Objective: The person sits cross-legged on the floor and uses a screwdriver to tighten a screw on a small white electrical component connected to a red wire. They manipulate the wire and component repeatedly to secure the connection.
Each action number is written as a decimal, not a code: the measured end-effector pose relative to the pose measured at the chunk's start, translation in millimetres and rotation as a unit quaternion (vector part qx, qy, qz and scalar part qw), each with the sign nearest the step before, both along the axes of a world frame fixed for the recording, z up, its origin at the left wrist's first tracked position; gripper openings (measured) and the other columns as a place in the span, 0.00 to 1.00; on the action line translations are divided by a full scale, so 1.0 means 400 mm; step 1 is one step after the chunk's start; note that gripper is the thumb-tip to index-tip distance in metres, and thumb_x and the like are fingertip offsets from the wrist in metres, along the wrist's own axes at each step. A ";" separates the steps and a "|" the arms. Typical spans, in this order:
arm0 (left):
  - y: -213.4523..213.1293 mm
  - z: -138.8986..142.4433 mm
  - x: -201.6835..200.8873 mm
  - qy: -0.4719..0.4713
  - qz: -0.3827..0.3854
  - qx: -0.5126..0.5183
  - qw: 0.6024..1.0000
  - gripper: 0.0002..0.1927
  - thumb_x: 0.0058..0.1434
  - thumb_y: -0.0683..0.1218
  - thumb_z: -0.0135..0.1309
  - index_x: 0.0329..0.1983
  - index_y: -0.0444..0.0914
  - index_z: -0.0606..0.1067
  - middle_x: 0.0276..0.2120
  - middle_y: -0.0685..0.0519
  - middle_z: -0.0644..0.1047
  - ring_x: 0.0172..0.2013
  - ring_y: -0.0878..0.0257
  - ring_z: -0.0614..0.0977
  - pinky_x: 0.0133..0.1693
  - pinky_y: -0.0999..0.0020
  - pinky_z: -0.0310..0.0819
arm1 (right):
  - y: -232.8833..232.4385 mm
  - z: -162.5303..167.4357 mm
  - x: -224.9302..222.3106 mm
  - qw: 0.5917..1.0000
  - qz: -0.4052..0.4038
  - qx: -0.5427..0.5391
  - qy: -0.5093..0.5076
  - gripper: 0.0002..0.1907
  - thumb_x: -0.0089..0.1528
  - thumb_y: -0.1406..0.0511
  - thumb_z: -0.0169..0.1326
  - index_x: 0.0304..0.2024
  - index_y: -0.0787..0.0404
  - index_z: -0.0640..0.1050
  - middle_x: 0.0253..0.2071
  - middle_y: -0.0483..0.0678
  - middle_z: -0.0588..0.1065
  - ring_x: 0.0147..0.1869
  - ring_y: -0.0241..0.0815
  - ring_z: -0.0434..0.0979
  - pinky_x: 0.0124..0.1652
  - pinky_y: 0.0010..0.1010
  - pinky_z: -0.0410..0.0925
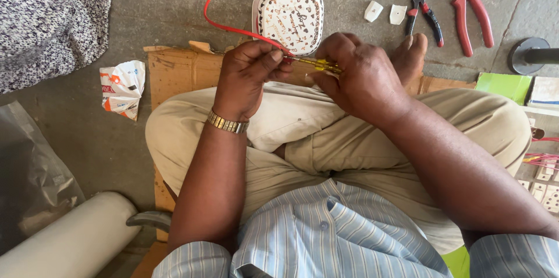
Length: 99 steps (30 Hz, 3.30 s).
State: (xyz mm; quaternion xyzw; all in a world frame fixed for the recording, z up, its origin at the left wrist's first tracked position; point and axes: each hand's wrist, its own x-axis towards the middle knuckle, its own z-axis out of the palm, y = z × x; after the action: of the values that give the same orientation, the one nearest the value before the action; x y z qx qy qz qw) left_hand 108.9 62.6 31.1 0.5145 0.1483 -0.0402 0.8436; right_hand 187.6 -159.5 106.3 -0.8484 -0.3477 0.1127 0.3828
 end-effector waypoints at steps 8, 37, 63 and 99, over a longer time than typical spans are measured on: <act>-0.001 -0.006 0.002 0.008 -0.007 -0.008 1.000 0.05 0.70 0.40 0.56 0.46 0.33 0.79 0.39 0.49 0.83 0.38 0.61 0.85 0.42 0.64 0.84 | -0.011 -0.026 0.006 0.991 0.017 -0.015 -0.135 0.13 0.61 0.61 0.68 0.40 0.59 0.78 0.37 0.50 0.78 0.41 0.54 0.80 0.40 0.44 0.71; -0.009 -0.006 0.003 -0.011 -0.008 0.006 1.000 0.05 0.71 0.40 0.55 0.43 0.33 0.79 0.38 0.50 0.83 0.39 0.63 0.84 0.43 0.66 0.84 | -0.020 -0.017 0.016 0.944 0.159 -0.097 -0.272 0.13 0.59 0.68 0.60 0.46 0.63 0.76 0.36 0.52 0.78 0.38 0.53 0.82 0.39 0.44 0.74; -0.014 -0.023 0.006 -0.024 -0.013 0.080 0.996 0.05 0.71 0.41 0.56 0.43 0.34 0.79 0.37 0.52 0.83 0.37 0.66 0.84 0.41 0.70 0.84 | -0.021 -0.072 0.011 0.999 0.038 -0.015 -0.014 0.13 0.64 0.65 0.64 0.43 0.66 0.76 0.35 0.53 0.77 0.40 0.56 0.80 0.38 0.44 0.72; 0.006 0.005 0.008 -0.015 -0.058 0.096 0.994 0.07 0.72 0.41 0.55 0.44 0.33 0.81 0.35 0.52 0.83 0.36 0.68 0.84 0.39 0.72 0.83 | -0.022 -0.069 -0.003 0.995 0.086 0.027 -0.050 0.13 0.58 0.72 0.58 0.46 0.66 0.76 0.34 0.54 0.78 0.35 0.48 0.80 0.35 0.40 0.73</act>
State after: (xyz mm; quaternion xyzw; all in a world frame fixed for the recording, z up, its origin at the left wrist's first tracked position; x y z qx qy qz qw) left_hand 112.3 65.2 32.9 0.6014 0.1082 -0.0671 0.7887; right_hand 186.4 -168.2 78.7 -0.8090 -0.4416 0.0928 0.3768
